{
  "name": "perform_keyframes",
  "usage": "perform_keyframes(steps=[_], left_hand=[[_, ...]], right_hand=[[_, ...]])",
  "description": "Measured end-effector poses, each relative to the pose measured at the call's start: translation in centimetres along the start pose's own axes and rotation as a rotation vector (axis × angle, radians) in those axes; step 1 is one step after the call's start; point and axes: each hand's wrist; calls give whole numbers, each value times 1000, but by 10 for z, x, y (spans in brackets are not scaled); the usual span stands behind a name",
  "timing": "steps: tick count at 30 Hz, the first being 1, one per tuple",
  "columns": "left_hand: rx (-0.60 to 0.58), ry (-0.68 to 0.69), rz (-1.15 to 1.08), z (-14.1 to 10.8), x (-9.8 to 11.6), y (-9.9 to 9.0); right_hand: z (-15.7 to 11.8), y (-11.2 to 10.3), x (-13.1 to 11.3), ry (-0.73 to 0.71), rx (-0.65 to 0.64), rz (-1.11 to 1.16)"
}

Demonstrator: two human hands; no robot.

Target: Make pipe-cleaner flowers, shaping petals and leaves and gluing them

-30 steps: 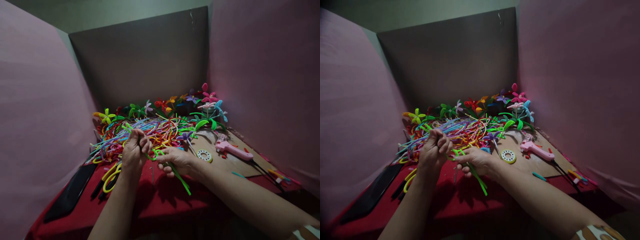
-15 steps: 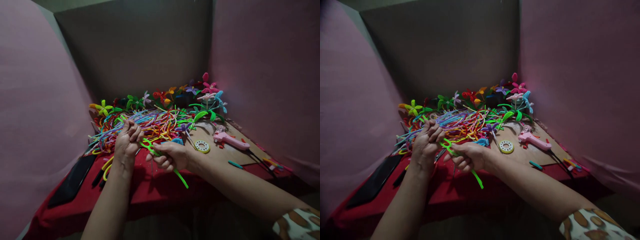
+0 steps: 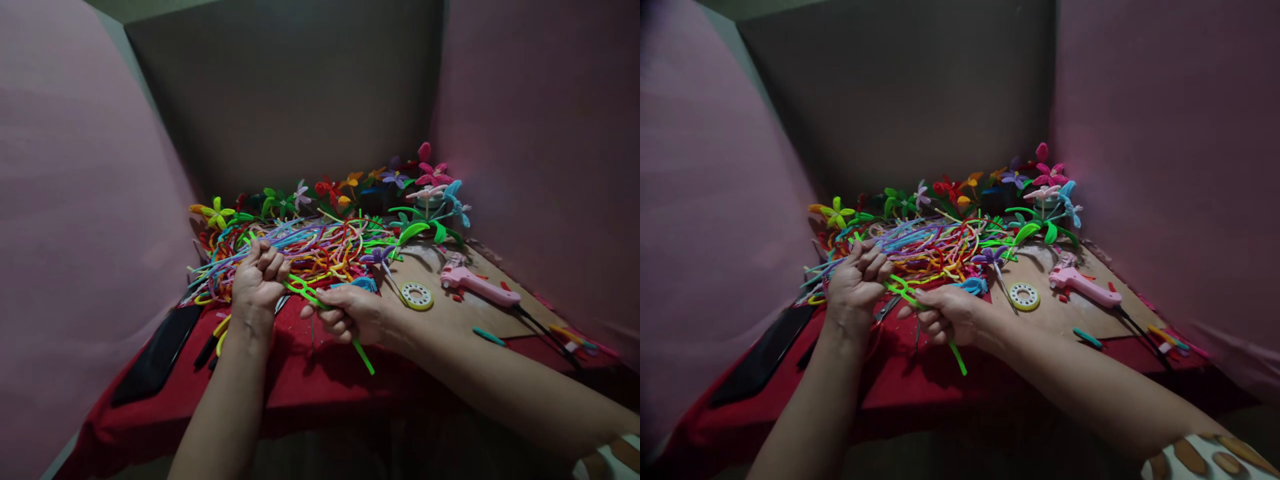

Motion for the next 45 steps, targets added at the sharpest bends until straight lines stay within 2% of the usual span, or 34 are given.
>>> perform_keyframes(steps=[5, 8, 15, 18, 21, 26, 30, 32, 34, 36, 38, 41, 45], left_hand=[[98, 51, -118, -3, 7, 1], [118, 54, -146, -7, 12, 3], [36, -31, -188, -9, 8, 11], [-5, -81, -176, -7, 4, 14], [5, -61, -155, -7, 7, 20], [33, -7, -162, -15, 13, 33], [0, -23, -109, -25, 13, 45], [-22, -36, -77, -29, 16, 52], [-51, -35, -58, -32, 21, 60], [-75, -20, -36, -34, 26, 68], [-86, -17, -6, -35, 28, 74], [-87, -27, 21, -34, 26, 79], [-74, 9, 44, -25, 24, 76]], right_hand=[[-1, 13, 14, -263, 86, -72], [-3, 22, 24, -341, 130, -147], [-15, 29, 36, -357, 186, -122], [-22, 26, 39, -305, 184, -74], [-30, 23, 46, -259, 156, -55], [-48, 29, 66, -395, 207, -44], [-63, 28, 75, -394, 239, -61], [-68, 26, 71, -326, 212, -97], [-70, 27, 60, -243, 133, -134], [-67, 32, 45, -290, 53, -166], [-61, 40, 30, -380, 24, -194], [-46, 48, 15, -478, 72, -287], [-25, 44, 4, -527, 158, -353]])
Point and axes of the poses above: each hand's wrist, its own z-axis towards the middle knuckle, its own y-axis out of the palm, x = y × z, and after that the axes turned 14 degrees about z, right-handed
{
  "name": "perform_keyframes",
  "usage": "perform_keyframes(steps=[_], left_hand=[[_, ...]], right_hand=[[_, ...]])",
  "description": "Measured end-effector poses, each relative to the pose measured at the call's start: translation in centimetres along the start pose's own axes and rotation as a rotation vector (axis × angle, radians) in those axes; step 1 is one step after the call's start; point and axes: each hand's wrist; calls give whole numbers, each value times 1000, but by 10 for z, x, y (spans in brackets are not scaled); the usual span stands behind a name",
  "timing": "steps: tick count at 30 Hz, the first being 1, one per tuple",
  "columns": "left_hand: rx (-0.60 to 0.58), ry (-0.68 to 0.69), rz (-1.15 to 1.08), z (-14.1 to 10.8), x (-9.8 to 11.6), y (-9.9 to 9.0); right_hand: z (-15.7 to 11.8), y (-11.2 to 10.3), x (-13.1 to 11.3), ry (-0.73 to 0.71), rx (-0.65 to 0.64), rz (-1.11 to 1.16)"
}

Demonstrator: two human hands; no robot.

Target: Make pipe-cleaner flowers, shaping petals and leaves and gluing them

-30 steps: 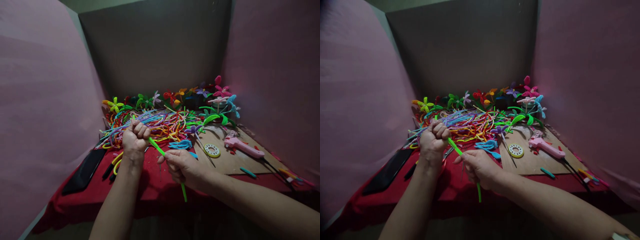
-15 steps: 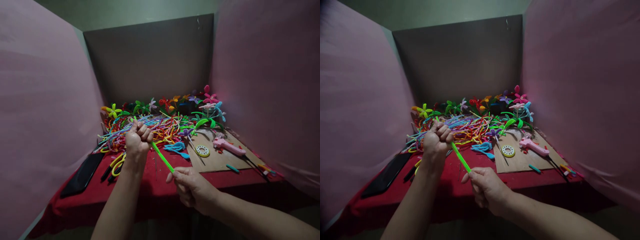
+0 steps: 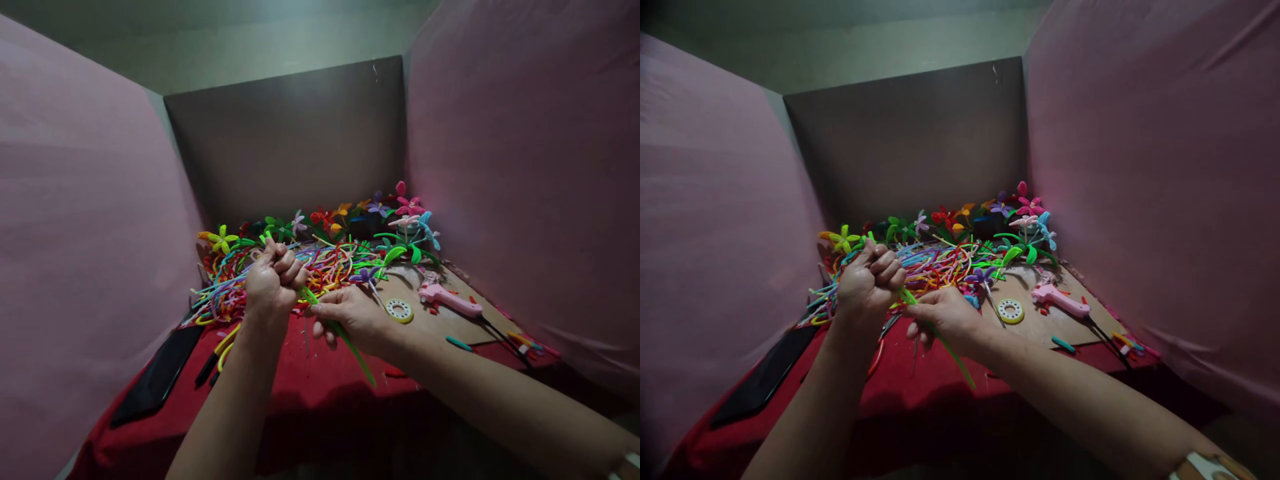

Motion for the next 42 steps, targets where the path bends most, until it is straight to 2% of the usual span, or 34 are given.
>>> perform_keyframes(steps=[5, 7, 9, 11, 13, 15, 21, 26, 30, 32, 35, 38, 42], left_hand=[[12, 73, 51, 20, -7, -13], [-28, 25, 207, 25, -16, -21], [-129, -78, 448, 27, -29, -30], [-131, -70, 690, 27, -41, -38], [-92, -15, 791, 26, -50, -45], [-68, -16, 807, 27, -54, -50], [-30, -165, 663, 28, -50, -52], [-102, -240, 630, 24, -50, -52], [-163, -325, 717, 27, -61, -59], [-178, -331, 753, 28, -64, -61], [-112, -297, 806, 29, -66, -60], [-59, -276, 822, 28, -66, -57], [-68, -293, 750, 30, -68, -61]], right_hand=[[25, -9, -3, 1, 38, 139], [34, -15, -4, -12, 51, 195], [42, -23, -3, -20, 68, 220], [48, -32, 2, -29, 87, 228], [51, -39, 8, -42, 109, 243], [51, -43, 11, -25, 111, 289], [47, -38, 1, 159, 86, 449], [43, -36, -1, 291, 59, 620], [45, -43, 14, 431, 137, 559], [46, -46, 22, 400, 179, 473], [48, -49, 29, 266, 200, 374], [48, -48, 28, 151, 258, 304], [45, -45, 23, 61, 280, 271]])
Point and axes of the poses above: each hand's wrist, its own z-axis towards the middle knuckle, its own y-axis out of the palm, x = y × z, and after that the axes turned 14 degrees about z, right-handed
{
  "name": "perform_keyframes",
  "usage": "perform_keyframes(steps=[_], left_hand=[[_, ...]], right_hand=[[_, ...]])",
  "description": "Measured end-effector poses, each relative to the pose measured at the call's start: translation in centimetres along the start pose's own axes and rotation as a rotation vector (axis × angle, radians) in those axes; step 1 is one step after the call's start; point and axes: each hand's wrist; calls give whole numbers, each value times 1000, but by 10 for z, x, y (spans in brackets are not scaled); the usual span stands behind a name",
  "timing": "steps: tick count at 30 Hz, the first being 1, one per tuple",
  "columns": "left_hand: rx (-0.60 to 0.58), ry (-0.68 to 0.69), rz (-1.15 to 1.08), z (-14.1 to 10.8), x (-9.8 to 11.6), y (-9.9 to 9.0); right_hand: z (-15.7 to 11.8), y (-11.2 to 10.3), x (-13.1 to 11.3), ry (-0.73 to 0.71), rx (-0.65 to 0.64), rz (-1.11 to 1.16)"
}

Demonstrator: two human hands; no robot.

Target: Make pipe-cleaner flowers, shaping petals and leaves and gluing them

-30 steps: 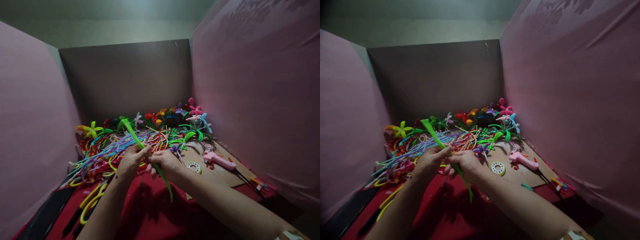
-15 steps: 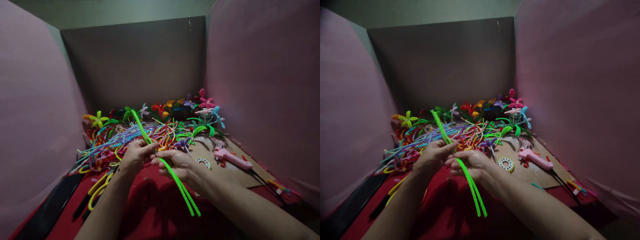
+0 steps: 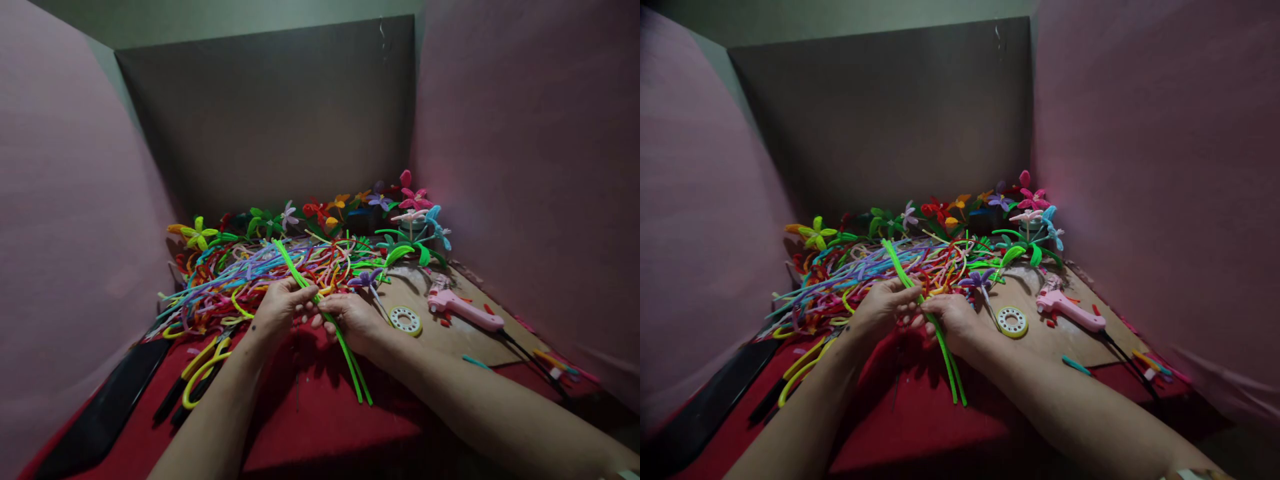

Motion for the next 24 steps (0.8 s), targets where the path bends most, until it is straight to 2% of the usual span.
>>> perform_keyframes(steps=[6, 11, 17, 21, 24], left_hand=[[-87, 23, 24, 1, -3, -7], [-137, 70, 88, -4, -1, -3], [34, 156, 109, -10, 0, 5], [167, 312, 317, -8, -4, 9], [259, 503, 568, -7, -5, 7]], right_hand=[[-1, -3, -1, -82, -6, 64], [2, -7, -2, -92, -18, 85], [3, -9, -4, -58, -39, 155], [5, -9, -6, -24, 3, 186], [6, -10, -9, 6, 6, 159]])
Point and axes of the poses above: each hand's wrist, its own z-axis towards the middle knuckle, its own y-axis out of the palm, x = y × z, and after that the axes turned 14 degrees about z, right-handed
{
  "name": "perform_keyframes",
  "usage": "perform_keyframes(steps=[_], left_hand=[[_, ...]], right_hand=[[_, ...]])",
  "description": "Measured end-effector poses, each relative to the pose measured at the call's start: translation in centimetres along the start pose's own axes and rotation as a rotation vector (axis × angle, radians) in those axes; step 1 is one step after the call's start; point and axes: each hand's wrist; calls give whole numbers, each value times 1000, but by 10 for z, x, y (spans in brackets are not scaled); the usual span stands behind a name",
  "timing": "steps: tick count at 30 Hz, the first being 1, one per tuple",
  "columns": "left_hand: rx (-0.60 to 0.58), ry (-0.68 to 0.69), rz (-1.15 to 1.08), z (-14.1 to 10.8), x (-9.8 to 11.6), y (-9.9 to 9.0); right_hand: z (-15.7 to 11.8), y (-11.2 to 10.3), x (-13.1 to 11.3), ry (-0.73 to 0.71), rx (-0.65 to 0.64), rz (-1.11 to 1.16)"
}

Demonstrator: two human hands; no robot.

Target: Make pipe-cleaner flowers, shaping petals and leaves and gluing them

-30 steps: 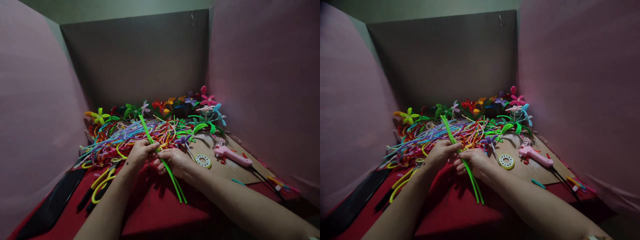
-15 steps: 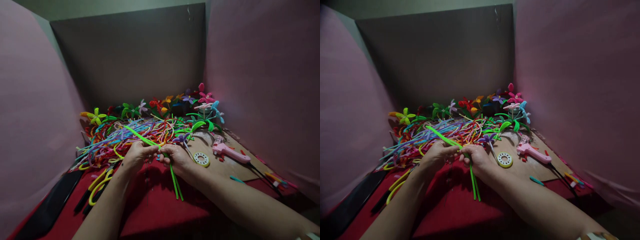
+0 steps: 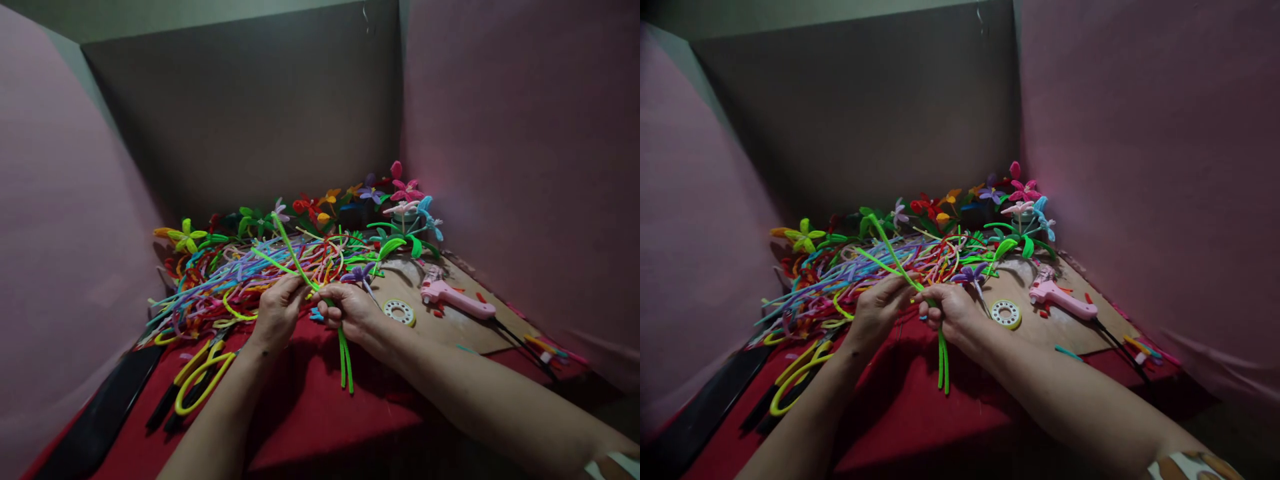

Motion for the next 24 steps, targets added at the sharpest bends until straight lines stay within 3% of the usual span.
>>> perform_keyframes(steps=[3, 7, 13, 17, 21, 24], left_hand=[[40, 167, 211, 1, 0, -4], [100, 251, 292, 0, 3, -12], [25, 368, 242, -3, 5, -23], [-85, 408, 296, -3, 7, -29], [-199, 413, 292, -3, 13, -33], [-228, 292, 256, -4, 19, -32]], right_hand=[[0, 0, -4, 51, -31, -16], [-3, 1, -9, 124, -70, -25], [-11, 6, -15, 156, -131, -78], [-13, 9, -16, 193, -155, -168], [-17, 13, -15, 78, -135, -342], [-21, 14, -11, -87, -108, -555]])
Point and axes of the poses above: each hand's wrist, its own z-axis towards the middle knuckle, its own y-axis out of the palm, x = y × z, and after that the axes turned 14 degrees about z, right-handed
